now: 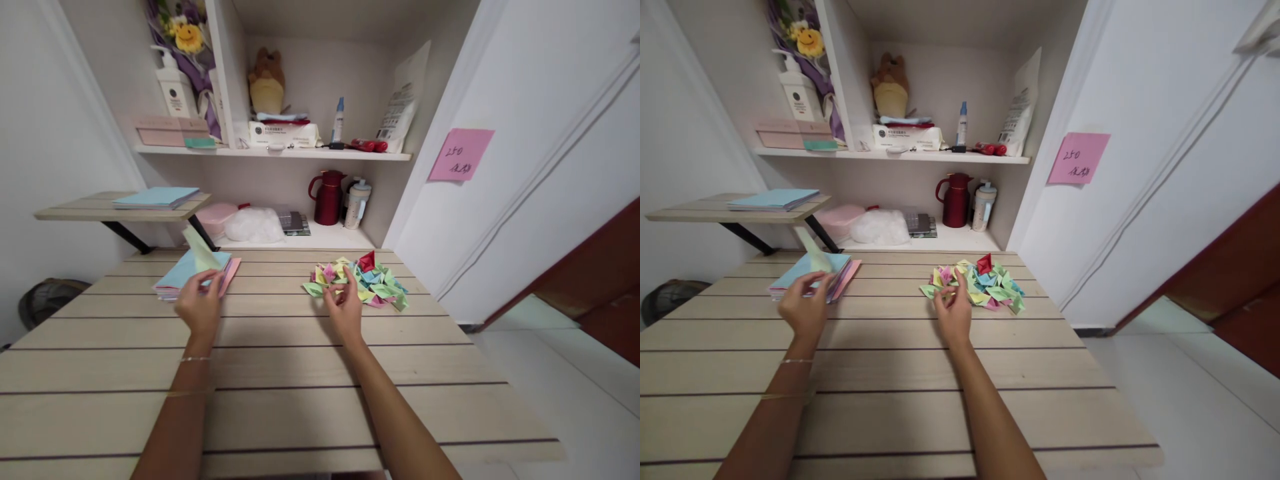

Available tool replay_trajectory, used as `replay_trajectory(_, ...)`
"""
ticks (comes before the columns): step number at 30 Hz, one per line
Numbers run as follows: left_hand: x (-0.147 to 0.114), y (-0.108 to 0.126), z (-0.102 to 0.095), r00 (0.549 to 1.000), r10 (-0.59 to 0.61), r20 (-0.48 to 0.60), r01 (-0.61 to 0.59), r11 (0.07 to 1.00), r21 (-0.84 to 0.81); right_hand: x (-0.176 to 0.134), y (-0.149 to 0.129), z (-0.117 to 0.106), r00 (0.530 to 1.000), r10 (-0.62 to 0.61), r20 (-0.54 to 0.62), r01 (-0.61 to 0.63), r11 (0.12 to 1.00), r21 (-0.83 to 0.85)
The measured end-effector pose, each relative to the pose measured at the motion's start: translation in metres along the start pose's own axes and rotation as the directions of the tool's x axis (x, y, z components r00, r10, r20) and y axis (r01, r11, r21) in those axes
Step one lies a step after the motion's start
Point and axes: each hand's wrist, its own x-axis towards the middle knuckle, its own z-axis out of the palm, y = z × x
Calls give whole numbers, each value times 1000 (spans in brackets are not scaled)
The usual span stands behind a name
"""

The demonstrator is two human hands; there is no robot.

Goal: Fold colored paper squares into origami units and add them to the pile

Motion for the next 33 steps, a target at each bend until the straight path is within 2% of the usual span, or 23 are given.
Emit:
replay_trajectory(1,-5,5,2,987,136,91,-134,991,-20,0,0,0,998,-16,58,16,1000,13)
replay_trajectory(2,-10,8,4,944,277,181,-266,961,-82,-1,0,1,992,-32,121,30,999,20)
replay_trajectory(3,-15,11,7,873,402,278,-372,915,-155,-1,0,1,982,-46,182,43,999,19)
replay_trajectory(4,-20,14,10,806,493,327,-443,870,-219,-1,0,1,970,-57,238,56,998,8)
replay_trajectory(6,-30,18,16,681,596,426,-501,803,-323,-2,0,1,941,-69,331,86,996,-34)
replay_trajectory(7,-34,20,18,632,623,460,-505,782,-365,-3,-1,1,927,-72,369,100,993,-58)
replay_trajectory(9,-41,25,22,574,645,504,-478,764,-433,-3,-2,0,904,-71,422,123,988,-96)
replay_trajectory(12,-46,34,23,576,631,521,-385,771,-508,-3,-1,-2,885,-58,462,126,985,-119)
replay_trajectory(15,-46,41,23,637,565,524,-235,790,-566,-2,4,-1,873,-22,487,72,994,-85)
replay_trajectory(17,-44,43,23,690,487,535,-82,788,-610,-1,8,1,867,12,497,-5,1000,-16)
replay_trajectory(19,-42,44,22,721,397,568,106,747,-656,0,12,3,866,43,498,-110,988,106)
replay_trajectory(22,-39,43,21,735,282,617,337,637,-693,2,15,5,868,46,495,-220,928,300)
replay_trajectory(24,-38,42,22,752,210,625,404,604,-688,4,16,4,884,65,463,-248,905,346)
replay_trajectory(26,-37,41,23,761,138,634,437,613,-658,5,15,2,915,79,396,-229,909,348)
replay_trajectory(28,-37,38,25,750,92,655,457,644,-613,6,14,1,945,48,323,-167,921,353)
replay_trajectory(30,-39,35,27,717,91,691,455,690,-563,7,12,-1,960,-5,282,-102,925,365)
replay_trajectory(33,-42,33,29,621,118,775,459,747,-482,7,9,-2,963,-64,263,-42,924,381)
